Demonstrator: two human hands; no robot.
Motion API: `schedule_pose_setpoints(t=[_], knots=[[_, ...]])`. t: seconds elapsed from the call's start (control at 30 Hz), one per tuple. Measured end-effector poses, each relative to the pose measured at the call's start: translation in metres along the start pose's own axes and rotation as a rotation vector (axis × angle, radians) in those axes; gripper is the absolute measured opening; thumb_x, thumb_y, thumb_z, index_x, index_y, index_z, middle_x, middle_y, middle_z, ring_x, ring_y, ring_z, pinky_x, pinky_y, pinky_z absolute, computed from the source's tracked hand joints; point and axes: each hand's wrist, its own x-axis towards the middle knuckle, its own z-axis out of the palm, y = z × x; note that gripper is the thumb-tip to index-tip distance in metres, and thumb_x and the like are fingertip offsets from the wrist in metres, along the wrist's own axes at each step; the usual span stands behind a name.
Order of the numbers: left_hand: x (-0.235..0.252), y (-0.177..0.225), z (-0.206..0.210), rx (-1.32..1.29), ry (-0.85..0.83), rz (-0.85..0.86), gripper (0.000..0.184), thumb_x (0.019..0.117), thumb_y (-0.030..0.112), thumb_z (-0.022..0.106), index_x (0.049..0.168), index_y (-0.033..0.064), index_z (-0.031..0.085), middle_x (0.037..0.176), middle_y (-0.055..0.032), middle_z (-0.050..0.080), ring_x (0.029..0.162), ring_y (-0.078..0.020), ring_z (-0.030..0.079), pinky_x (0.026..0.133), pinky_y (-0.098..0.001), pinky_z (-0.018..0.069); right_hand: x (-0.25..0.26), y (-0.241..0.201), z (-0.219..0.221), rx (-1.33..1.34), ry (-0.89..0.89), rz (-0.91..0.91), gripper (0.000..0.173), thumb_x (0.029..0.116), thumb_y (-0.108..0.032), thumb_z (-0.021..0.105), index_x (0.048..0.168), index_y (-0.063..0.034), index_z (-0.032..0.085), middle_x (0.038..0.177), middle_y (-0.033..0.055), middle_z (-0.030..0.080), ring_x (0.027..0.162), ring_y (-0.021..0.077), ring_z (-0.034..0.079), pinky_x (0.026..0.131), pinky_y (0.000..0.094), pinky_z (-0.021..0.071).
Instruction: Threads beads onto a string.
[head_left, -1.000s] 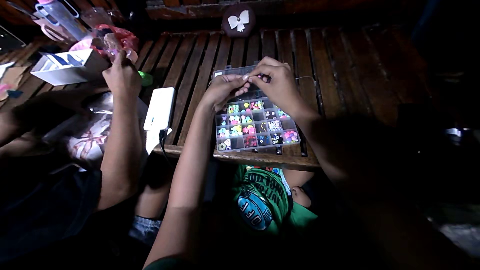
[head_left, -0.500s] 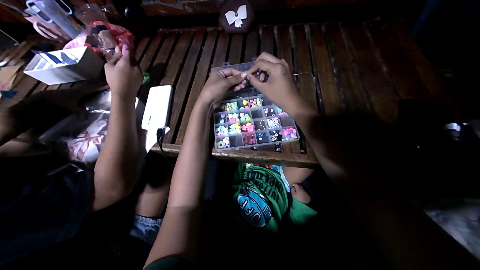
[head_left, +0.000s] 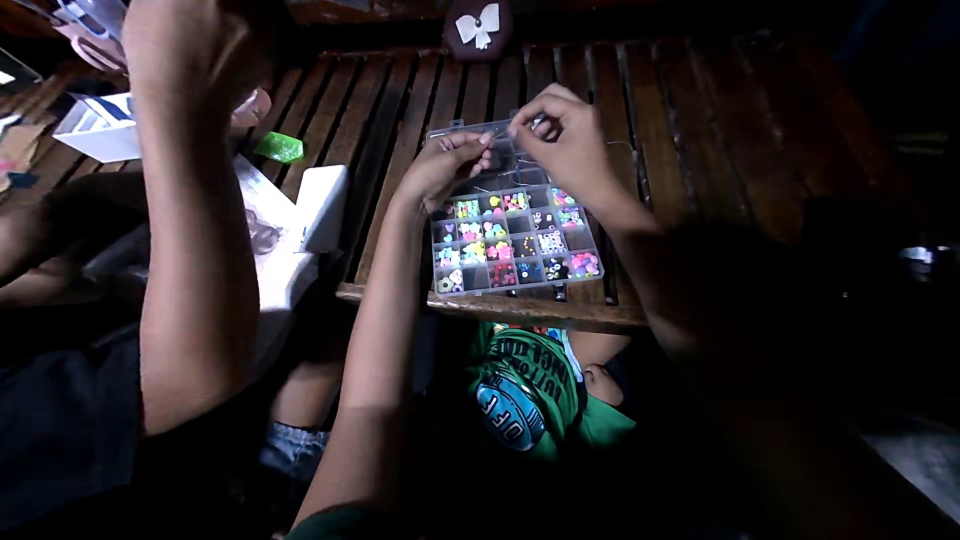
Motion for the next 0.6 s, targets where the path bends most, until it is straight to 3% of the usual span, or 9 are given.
schedule_pose_setpoints(t=[0.13,0.43,0.53,0.6], knots=[[0.002,-0.002,-0.002,0.007,0.034,-0.003,0.018,0.1082,0.011,0.048,0.101,0.0069,0.064,0.081,0.0065,0.062,0.072,-0.0012,0.061,0.073,-0.0172,0.0532,0.008,-0.002,-0.029,-0.038,0.146,0.076,0.017,0.0982,-0.013,0.065,0.106,0.0012,0.070,0.110,0.0100,0.062,0.081,0.0017,0.058,0.071,0.0151,0.0490],[0.003,-0.003,-0.001,-0.015,0.063,-0.006,0.016,0.1076,0.011,0.050,0.100,0.0056,0.064,0.081,0.0053,0.062,0.073,-0.0023,0.061,0.074,-0.0186,0.0537,0.014,0.012,-0.069,0.095,0.555,0.142,0.021,0.1024,-0.013,0.057,0.113,0.0041,0.063,0.103,0.0033,0.062,0.076,0.0011,0.059,0.070,0.0193,0.0525],[0.003,-0.003,-0.001,-0.019,0.075,-0.012,0.016,0.1076,0.011,0.050,0.102,0.0045,0.064,0.081,0.0048,0.062,0.072,-0.0023,0.061,0.074,-0.0188,0.0542,0.014,0.013,-0.074,0.162,0.559,0.146,0.019,0.1031,-0.014,0.056,0.111,0.0018,0.062,0.097,-0.0005,0.062,0.076,0.0011,0.060,0.070,0.0192,0.0532],[0.003,-0.004,-0.001,-0.024,0.075,-0.008,0.016,0.1075,0.011,0.050,0.100,0.0047,0.064,0.080,0.0051,0.061,0.071,-0.0022,0.061,0.073,-0.0187,0.0541,0.014,0.012,-0.076,0.192,0.442,0.141,0.015,0.1030,-0.014,0.056,0.109,-0.0025,0.063,0.094,-0.0051,0.063,0.077,-0.0002,0.061,0.071,0.0188,0.0541]])
